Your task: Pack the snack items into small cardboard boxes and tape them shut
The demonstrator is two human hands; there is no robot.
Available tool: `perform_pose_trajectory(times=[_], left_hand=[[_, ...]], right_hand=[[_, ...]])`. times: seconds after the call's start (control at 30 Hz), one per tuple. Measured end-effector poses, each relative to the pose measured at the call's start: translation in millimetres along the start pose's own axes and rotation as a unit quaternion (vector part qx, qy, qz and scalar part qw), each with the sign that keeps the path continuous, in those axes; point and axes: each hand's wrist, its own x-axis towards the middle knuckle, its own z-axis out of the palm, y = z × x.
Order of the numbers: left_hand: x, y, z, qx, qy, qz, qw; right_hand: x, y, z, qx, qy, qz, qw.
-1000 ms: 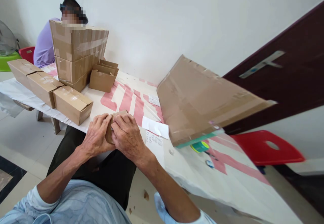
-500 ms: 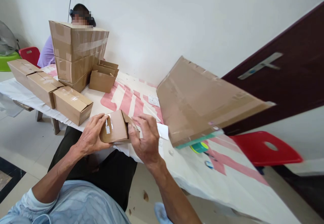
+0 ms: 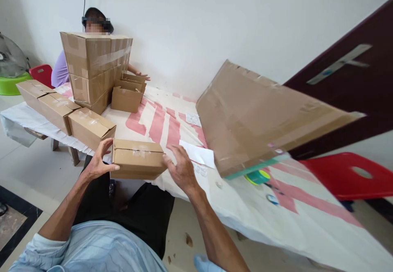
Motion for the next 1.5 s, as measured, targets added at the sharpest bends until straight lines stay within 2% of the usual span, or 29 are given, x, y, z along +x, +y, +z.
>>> perform_pose_trajectory(times=[0.07, 0.17, 0.23, 0.37, 0.5, 0.63, 0.77, 0.9, 1.03, 1.13, 1.2, 1.33, 1.5], left_hand=[[5.1, 3.2, 1.3, -0.001, 0.008, 0.003, 1.0], [9.2, 9.1, 1.6, 0.011, 0.007, 0.001, 1.0], [9.1, 12.8, 0.0, 0.025, 0.002, 0.001, 1.0], [7.3, 17.7, -4.1, 0.049, -0.016, 0.006, 0.999], [7.7, 13.7, -4.9, 0.053, -0.022, 0.011, 0.998], [7.4, 4.4, -3.2, 0.042, -0.022, 0.021, 0.999], [6.0, 1.1, -3.4, 0.039, -0.029, 0.023, 0.999], [5.7, 6.4, -5.0, 0.051, -0.038, 0.019, 0.998], [7.2, 14.9, -1.8, 0.071, -0.024, 0.019, 0.997], [8.2, 18.9, 3.2, 0.077, -0.006, 0.008, 0.997], [8.2, 19.7, 5.6, 0.076, -0.005, 0.002, 0.997], [7.6, 19.1, 5.7, 0.062, -0.012, 0.003, 0.998], [7.7, 20.2, 4.0, 0.058, -0.016, 0.0, 0.998]], right_hand=[[-0.8, 26.0, 2.0, -0.066, -0.028, 0.082, 0.994], [-7.9, 56.9, 13.3, -0.167, -0.14, 0.192, 0.957], [-15.0, 66.8, 26.1, -0.193, -0.183, 0.215, 0.94], [-25.3, 69.6, 49.0, -0.21, -0.219, 0.218, 0.928], [-26.0, 69.5, 54.7, -0.218, -0.225, 0.21, 0.926], [-24.3, 69.3, 53.3, -0.2, -0.213, 0.179, 0.939], [-24.4, 64.5, 56.7, -0.154, -0.18, 0.146, 0.961], [-22.8, 59.9, 58.3, -0.087, -0.124, 0.145, 0.978], [-12.5, 59.5, 41.9, -0.027, -0.047, 0.182, 0.982], [1.9, 54.0, 14.0, 0.022, 0.009, 0.196, 0.98], [12.4, 41.9, -7.7, 0.08, 0.022, 0.183, 0.98], [30.0, -3.5, -40.9, 0.248, -0.03, 0.116, 0.961], [46.3, -57.5, -53.2, 0.223, -0.12, 0.072, 0.965]])
